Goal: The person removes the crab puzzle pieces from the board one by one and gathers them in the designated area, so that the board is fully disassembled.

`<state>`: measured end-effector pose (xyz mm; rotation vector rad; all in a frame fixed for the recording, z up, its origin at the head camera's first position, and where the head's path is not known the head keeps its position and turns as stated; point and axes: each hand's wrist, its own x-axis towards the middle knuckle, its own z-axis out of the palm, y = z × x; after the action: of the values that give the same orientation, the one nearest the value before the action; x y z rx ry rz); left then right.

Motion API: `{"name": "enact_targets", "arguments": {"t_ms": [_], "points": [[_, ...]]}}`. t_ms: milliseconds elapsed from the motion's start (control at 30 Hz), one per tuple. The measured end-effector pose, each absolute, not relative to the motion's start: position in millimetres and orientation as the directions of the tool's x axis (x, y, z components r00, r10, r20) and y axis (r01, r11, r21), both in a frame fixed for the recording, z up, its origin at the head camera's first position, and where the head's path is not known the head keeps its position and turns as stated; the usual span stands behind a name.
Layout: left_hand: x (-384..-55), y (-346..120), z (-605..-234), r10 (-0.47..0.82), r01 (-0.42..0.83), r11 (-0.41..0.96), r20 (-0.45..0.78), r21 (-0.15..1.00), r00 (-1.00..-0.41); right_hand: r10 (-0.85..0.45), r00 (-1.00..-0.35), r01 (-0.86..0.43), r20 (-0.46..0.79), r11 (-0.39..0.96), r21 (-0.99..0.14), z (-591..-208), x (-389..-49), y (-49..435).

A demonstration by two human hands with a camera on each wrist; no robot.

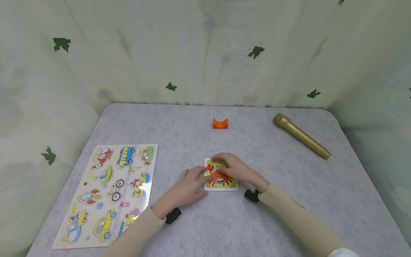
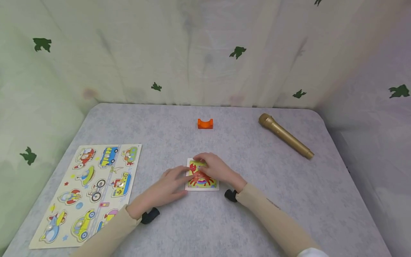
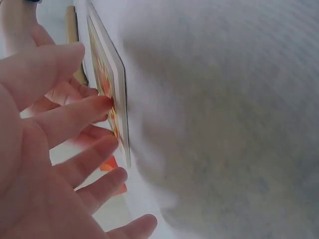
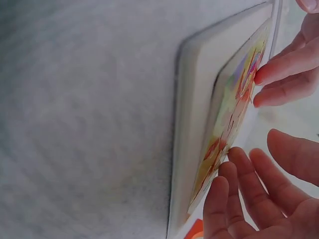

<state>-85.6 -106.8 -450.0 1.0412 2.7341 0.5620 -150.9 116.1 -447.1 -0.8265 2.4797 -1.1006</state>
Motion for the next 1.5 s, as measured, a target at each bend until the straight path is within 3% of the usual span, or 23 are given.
{"name": "enact_targets", "arguments": {"t_ms": [567, 933, 1167, 1500], "points": [[-83.2, -121.0, -449.0, 0.661, 0.586, 0.714, -0.092, 0.384, -0.745, -0.614, -0.785, -0.424, -0.08, 0.627, -0.654, -445.9, -162.9, 97.2], [-78.8, -110.0, -447.2, 0.649, 0.621, 0.74, -0.032, 0.258, -0.76, -0.602, -0.785, -0.353, -0.145, 0.628, -0.694, -448.5, -168.5, 91.8], [-78.5, -108.9, -446.6, 0.647, 0.62, 0.743, -0.033, 0.251, -0.762, -0.572, -0.802, -0.29, -0.173, 0.626, -0.724, -449.3, -168.3, 90.0], [-78.8, -108.8, -447.8, 0.656, 0.621, 0.731, -0.039, 0.282, -0.754, -0.557, -0.819, -0.329, -0.137, 0.651, -0.684, -449.7, -168.4, 87.3]]}}
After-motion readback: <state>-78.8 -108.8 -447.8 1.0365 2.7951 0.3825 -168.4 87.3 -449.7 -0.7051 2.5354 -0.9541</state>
